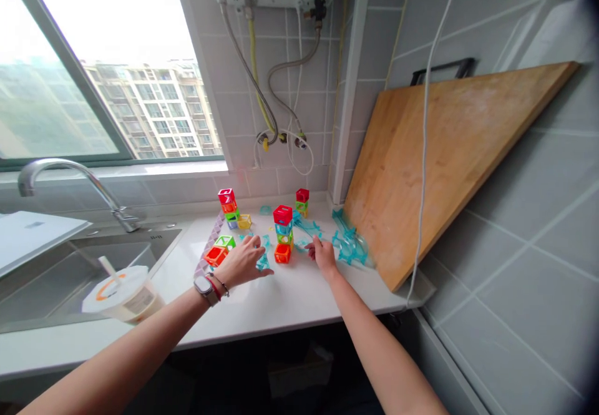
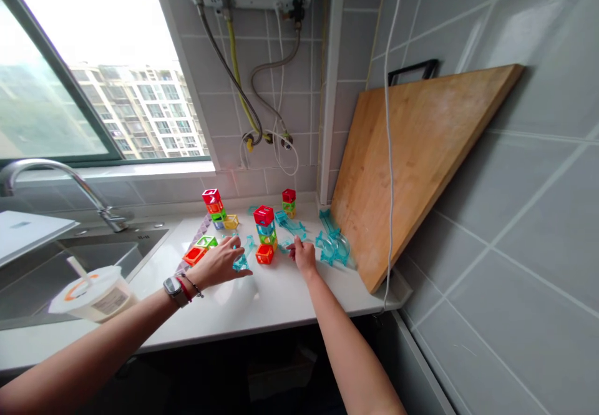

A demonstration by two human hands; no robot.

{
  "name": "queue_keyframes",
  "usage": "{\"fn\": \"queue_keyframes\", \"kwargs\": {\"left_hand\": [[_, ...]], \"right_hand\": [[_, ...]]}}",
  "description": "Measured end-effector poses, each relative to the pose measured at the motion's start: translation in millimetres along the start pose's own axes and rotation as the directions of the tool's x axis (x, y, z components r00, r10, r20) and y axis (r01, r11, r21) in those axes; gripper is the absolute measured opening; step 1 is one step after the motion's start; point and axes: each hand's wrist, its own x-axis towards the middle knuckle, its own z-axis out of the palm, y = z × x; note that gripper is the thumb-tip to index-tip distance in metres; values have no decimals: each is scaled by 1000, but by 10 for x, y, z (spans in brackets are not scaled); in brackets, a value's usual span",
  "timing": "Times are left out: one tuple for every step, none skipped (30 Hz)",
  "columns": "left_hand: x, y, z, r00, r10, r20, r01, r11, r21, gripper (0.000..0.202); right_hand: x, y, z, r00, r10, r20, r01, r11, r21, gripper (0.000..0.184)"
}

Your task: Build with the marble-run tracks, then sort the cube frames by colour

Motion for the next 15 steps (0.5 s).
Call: {"fn": "queue_keyframes", "kwargs": {"left_hand": [[-5, 10, -5, 1000, -1, -5, 0, 1000, -9, 40], [-11, 20, -8, 1000, 0, -12, 0, 1000, -20, 38], [-18, 29, -8, 1000, 2, -19, -3, 999, -32, 35], [-27, 37, -5, 1000, 7, -25, -8, 999, -46, 32], [-39, 44, 3, 999, 15, -28, -17, 998, -61, 29], [-51, 50, 14, 999, 27, -30, -29, 997, -76, 25], [-64, 57, 28, 999, 41, -30, -43, 995, -92, 20], [-77, 62, 44, 998, 56, -28, -59, 993, -106, 14], [-88, 67, 61, 997, 70, -28, -73, 990, -120, 8], [-96, 72, 77, 996, 82, -30, -86, 987, -133, 6], [-101, 75, 90, 995, 91, -34, -95, 985, -146, 10], [-102, 77, 97, 995, 97, -40, -102, 982, -158, 14], [-100, 80, 99, 994, 99, -49, -106, 980, -170, 17], [-96, 83, 92, 993, 97, -61, -107, 978, -181, 19], [-95, 89, 78, 993, 92, -75, -105, 976, -191, 20]], "right_hand": [[-2, -4, -2, 1000, 2, 0, -2, 1000, -5, 68], [-3, -8, -4, 1000, 5, 1, -5, 1000, -12, 68], [-5, -12, -7, 1000, 7, 1, -7, 1000, -18, 68], [-7, -15, -10, 1000, 9, 3, -9, 1000, -24, 69], [-9, -19, -13, 1000, 11, 5, -11, 999, -30, 69], [-12, -24, -17, 1000, 11, 6, -11, 999, -36, 70], [-16, -29, -20, 1000, 11, 7, -11, 999, -42, 71], [-19, -35, -23, 1000, 11, 7, -10, 999, -48, 72], [-23, -41, -25, 1000, 9, 6, -9, 998, -55, 73], [-25, -47, -27, 1000, 8, 5, -8, 998, -61, 74], [-27, -52, -27, 1000, 7, 5, -6, 998, -68, 75], [-29, -56, -27, 1000, 5, 5, -5, 997, -74, 76], [-32, -58, -26, 1000, 4, 5, -3, 997, -81, 77], [-36, -59, -24, 1000, 1, 5, -1, 996, -90, 77], [-42, -60, -23, 1000, -3, 5, 3, 995, -101, 78]]}}
